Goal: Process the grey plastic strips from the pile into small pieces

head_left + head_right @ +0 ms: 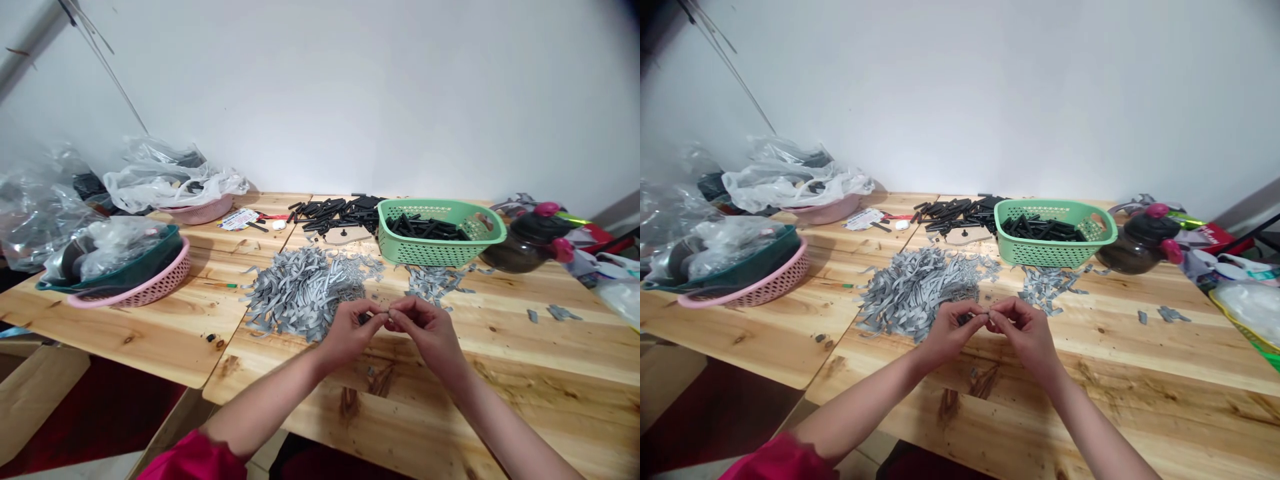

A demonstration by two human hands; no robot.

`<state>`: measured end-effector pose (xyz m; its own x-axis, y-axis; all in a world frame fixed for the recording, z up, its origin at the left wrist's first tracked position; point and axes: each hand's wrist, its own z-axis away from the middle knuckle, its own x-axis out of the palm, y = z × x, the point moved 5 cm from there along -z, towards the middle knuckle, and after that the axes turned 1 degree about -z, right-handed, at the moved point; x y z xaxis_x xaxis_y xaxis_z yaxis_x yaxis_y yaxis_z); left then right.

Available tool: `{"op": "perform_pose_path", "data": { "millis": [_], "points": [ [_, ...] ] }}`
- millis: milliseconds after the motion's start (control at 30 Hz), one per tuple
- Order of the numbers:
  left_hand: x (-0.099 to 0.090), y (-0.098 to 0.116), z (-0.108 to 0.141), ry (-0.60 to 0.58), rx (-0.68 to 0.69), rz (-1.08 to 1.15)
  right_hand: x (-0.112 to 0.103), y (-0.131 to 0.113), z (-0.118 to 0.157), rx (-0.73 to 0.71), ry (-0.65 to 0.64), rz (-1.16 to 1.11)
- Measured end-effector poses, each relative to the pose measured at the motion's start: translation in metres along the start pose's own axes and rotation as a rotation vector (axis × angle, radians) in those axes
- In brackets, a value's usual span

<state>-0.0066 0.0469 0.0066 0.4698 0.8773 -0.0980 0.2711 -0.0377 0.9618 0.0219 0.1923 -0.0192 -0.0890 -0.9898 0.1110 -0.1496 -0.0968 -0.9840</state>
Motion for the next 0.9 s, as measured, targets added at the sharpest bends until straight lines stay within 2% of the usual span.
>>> {"op": "perform_pose_path", "data": {
  "millis": [367, 567, 733, 800, 900],
  "points": [
    [-0.005, -0.011, -0.004, 0.071, -0.097, 0.084, 0.0, -0.01, -0.001, -0.08, -0.022, -0.022],
    [-0.003, -0.005, -0.002, 0.035, -0.069, 0.075, -0.001, -0.006, 0.0, 0.016, -0.013, 0.007],
    [-0.002, 0.004, -0.001, 0.02, -0.018, 0.05, 0.001, -0.012, 0.004, -0.088, -0.082, 0.134],
    [-0.001, 0.0, -0.001, 0.019, -0.067, 0.123, 0.003, -0.016, 0.006, -0.151, -0.095, 0.189],
    [0.001, -0.014, -0.001, 0.023, -0.248, 0.36, 0.006, -0.019, 0.007, -0.209, -0.102, 0.215]
  ]
}}
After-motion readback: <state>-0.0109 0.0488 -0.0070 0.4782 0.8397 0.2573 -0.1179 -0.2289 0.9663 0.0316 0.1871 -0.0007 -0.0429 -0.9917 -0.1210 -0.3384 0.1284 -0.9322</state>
